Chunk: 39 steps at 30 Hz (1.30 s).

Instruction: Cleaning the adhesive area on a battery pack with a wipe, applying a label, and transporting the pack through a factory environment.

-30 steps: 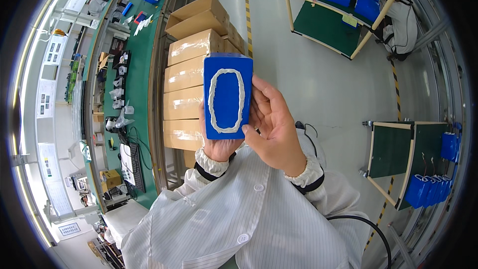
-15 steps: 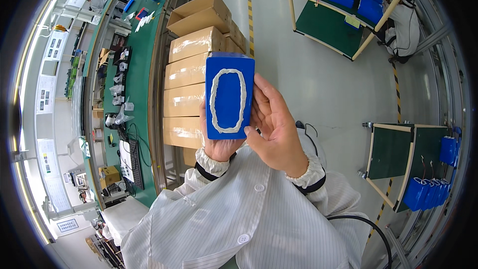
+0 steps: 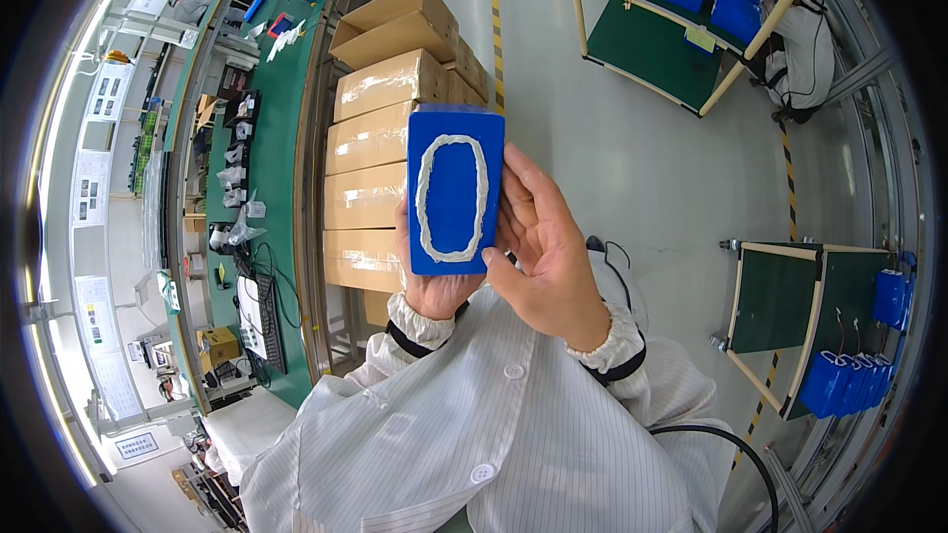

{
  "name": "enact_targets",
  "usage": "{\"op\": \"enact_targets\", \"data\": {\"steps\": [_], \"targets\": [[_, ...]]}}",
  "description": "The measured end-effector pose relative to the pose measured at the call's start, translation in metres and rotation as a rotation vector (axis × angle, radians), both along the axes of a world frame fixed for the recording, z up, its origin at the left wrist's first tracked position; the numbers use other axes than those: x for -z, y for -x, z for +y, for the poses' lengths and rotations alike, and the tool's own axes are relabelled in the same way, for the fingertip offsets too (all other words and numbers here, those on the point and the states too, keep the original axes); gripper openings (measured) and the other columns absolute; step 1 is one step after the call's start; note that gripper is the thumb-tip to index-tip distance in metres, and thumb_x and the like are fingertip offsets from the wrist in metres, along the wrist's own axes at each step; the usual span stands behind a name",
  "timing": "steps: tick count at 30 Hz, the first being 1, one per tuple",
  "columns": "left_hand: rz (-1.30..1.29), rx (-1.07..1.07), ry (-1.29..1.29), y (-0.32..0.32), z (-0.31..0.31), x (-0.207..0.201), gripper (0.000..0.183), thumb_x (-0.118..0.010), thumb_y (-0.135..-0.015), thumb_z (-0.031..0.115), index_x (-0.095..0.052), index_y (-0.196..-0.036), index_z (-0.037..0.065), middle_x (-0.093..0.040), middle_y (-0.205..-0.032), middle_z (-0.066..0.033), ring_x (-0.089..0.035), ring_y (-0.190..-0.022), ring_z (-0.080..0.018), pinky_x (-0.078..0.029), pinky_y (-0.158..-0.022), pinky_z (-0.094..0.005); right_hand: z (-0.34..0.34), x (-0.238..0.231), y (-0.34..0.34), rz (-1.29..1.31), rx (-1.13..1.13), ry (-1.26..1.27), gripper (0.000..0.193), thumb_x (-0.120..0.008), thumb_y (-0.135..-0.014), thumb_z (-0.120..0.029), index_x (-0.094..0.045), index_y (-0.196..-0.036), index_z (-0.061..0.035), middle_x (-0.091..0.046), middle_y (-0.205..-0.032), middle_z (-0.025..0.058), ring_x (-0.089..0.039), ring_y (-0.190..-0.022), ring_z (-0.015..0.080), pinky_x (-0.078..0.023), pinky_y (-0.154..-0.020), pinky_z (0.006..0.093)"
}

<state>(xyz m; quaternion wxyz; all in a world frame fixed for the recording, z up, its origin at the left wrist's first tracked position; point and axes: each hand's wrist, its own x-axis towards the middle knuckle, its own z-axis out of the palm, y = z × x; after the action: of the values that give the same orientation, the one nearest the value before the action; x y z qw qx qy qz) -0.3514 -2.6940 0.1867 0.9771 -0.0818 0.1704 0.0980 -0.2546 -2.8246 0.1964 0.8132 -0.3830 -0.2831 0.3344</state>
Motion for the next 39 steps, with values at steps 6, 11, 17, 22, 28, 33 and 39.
{"op": "enact_targets", "data": {"steps": [6, 11, 17, 22, 28, 33, 39], "targets": [[-0.181, 0.063, -0.096, 0.002, 0.002, 0.011, 0.066, -0.052, -0.099, 0.056, -0.045, -0.150, 0.014, -0.051, -0.150, -0.0119, -0.051, -0.136, -0.0308, -0.043, -0.114, -0.0501, -0.001, 0.002, -0.002, 0.004, 0.002, 0.002, 0.087, -0.056, -0.086, 0.015, -0.013, -0.160, -0.0005, -0.021, -0.165, 0.0236, -0.026, -0.153, 0.0304, -0.027, -0.124, 0.0421], [-0.150, 0.055, -0.089, -0.001, -0.001, 0.010, 0.066, -0.052, -0.099, 0.056, -0.046, -0.149, 0.014, -0.051, -0.150, -0.0117, -0.051, -0.136, -0.0304, -0.043, -0.114, -0.0497, -0.002, 0.001, -0.002, 0.024, 0.015, 0.017, 0.087, -0.054, -0.085, 0.017, -0.014, -0.160, 0.0002, -0.022, -0.165, 0.0234, -0.026, -0.154, 0.0306, -0.027, -0.124, 0.0423], [-0.101, 0.054, -0.124, -0.002, -0.002, 0.010, 0.067, -0.054, -0.098, 0.056, -0.047, -0.148, 0.014, -0.052, -0.148, -0.0113, -0.052, -0.134, -0.0297, -0.044, -0.113, -0.0484, -0.003, 0.005, -0.004, 0.045, 0.021, 0.002, 0.084, -0.053, -0.085, 0.018, -0.016, -0.159, 0.0012, -0.025, -0.163, 0.0235, -0.027, -0.153, 0.0306, -0.028, -0.124, 0.0422], [-0.062, 0.051, -0.061, 0.000, -0.002, 0.015, 0.067, -0.057, -0.096, 0.059, -0.050, -0.145, 0.013, -0.055, -0.143, -0.0114, -0.054, -0.130, -0.0304, -0.044, -0.112, -0.0488, -0.006, 0.012, -0.011, 0.064, 0.077, 0.046, 0.066, -0.055, -0.090, 0.014, -0.034, -0.152, 0.0049, -0.042, -0.155, 0.0237, -0.042, -0.145, 0.0299, -0.036, -0.120, 0.0410], [0.154, -0.018, -0.122, -0.008, -0.009, 0.002, 0.080, -0.049, -0.094, 0.068, -0.045, -0.145, 0.006, -0.059, -0.132, -0.0193, -0.063, -0.114, -0.0358, -0.056, -0.093, -0.0500, -0.007, 0.016, -0.016, 0.187, 0.123, 0.095, 0.031, -0.062, -0.094, 0.010, -0.060, -0.125, 0.0089, -0.053, -0.145, 0.0259, -0.058, -0.131, 0.0287, -0.048, -0.112, 0.0379], [0.050, 0.038, -0.138, -0.004, -0.006, 0.009, 0.067, -0.052, -0.097, 0.058, -0.047, -0.146, 0.012, -0.055, -0.142, -0.0164, -0.054, -0.130, -0.0362, -0.042, -0.113, -0.0555, -0.008, 0.016, -0.013, 0.230, 0.111, 0.077, 0.007, -0.066, -0.092, 0.006, -0.065, -0.098, 0.0019, -0.053, -0.145, 0.0272, -0.065, -0.116, 0.0172, -0.052, -0.099, 0.0304], [0.055, 0.004, -0.120, -0.003, -0.005, 0.013, 0.070, -0.052, -0.096, 0.059, -0.046, -0.147, 0.011, -0.055, -0.142, -0.0167, -0.054, -0.131, -0.0376, -0.042, -0.113, -0.0555, -0.006, 0.016, -0.012, 0.220, 0.146, 0.114, 0.006, -0.065, -0.092, 0.006, -0.066, -0.098, 0.0028, -0.058, -0.140, 0.0273, -0.067, -0.109, 0.0154, -0.053, -0.095, 0.0295]]}}
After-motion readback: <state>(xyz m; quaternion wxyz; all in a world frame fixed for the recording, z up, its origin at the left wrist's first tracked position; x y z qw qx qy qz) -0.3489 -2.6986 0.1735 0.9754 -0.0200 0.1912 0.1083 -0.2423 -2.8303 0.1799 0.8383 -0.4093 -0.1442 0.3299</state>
